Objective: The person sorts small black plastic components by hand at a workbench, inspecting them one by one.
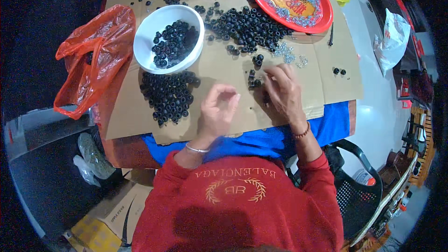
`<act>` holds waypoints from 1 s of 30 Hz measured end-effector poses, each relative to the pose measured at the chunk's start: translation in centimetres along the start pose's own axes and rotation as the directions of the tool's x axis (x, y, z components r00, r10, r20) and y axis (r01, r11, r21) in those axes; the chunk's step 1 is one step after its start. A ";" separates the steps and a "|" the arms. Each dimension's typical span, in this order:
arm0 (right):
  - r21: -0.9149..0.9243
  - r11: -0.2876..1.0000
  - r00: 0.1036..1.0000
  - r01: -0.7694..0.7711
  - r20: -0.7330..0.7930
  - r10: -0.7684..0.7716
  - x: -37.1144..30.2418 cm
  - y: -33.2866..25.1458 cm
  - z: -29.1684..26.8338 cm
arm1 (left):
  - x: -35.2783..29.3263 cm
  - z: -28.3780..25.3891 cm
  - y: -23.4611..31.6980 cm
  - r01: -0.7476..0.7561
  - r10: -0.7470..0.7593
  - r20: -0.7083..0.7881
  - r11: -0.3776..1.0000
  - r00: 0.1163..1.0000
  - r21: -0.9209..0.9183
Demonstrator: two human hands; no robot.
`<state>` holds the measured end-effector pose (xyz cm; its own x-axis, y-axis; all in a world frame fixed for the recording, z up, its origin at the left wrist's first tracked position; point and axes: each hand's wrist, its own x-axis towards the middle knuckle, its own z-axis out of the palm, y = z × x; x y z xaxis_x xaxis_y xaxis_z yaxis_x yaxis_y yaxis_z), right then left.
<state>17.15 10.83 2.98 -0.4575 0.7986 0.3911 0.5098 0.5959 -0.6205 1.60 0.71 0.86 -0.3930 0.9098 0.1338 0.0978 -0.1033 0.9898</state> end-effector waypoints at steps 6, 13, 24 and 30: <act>-0.165 0.984 0.992 0.061 0.119 -0.041 2.0 -0.6 2.2 | 0.2 -0.2 -0.3 0.086 -0.084 0.016 0.991 0.996 -0.098; -0.077 0.951 0.940 0.298 0.195 -0.279 2.2 -1.5 0.4 | 0.6 -0.8 0.9 0.103 -0.103 -0.002 0.992 0.995 -0.077; 0.002 0.994 0.993 0.110 -0.037 -0.110 -2.6 0.3 -2.0 | 0.6 -0.3 0.4 0.115 -0.114 0.030 0.993 0.993 -0.032; 0.019 0.994 0.993 0.107 -0.060 -0.106 -2.7 0.3 -2.4 | 0.7 -0.1 -0.1 0.070 -0.073 0.033 0.995 0.997 0.077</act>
<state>20.28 9.05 3.44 -0.4644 0.7349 0.4942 0.4441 0.6761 -0.5879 1.24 1.30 0.86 -0.3688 0.9276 0.0598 0.1398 -0.0082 0.9901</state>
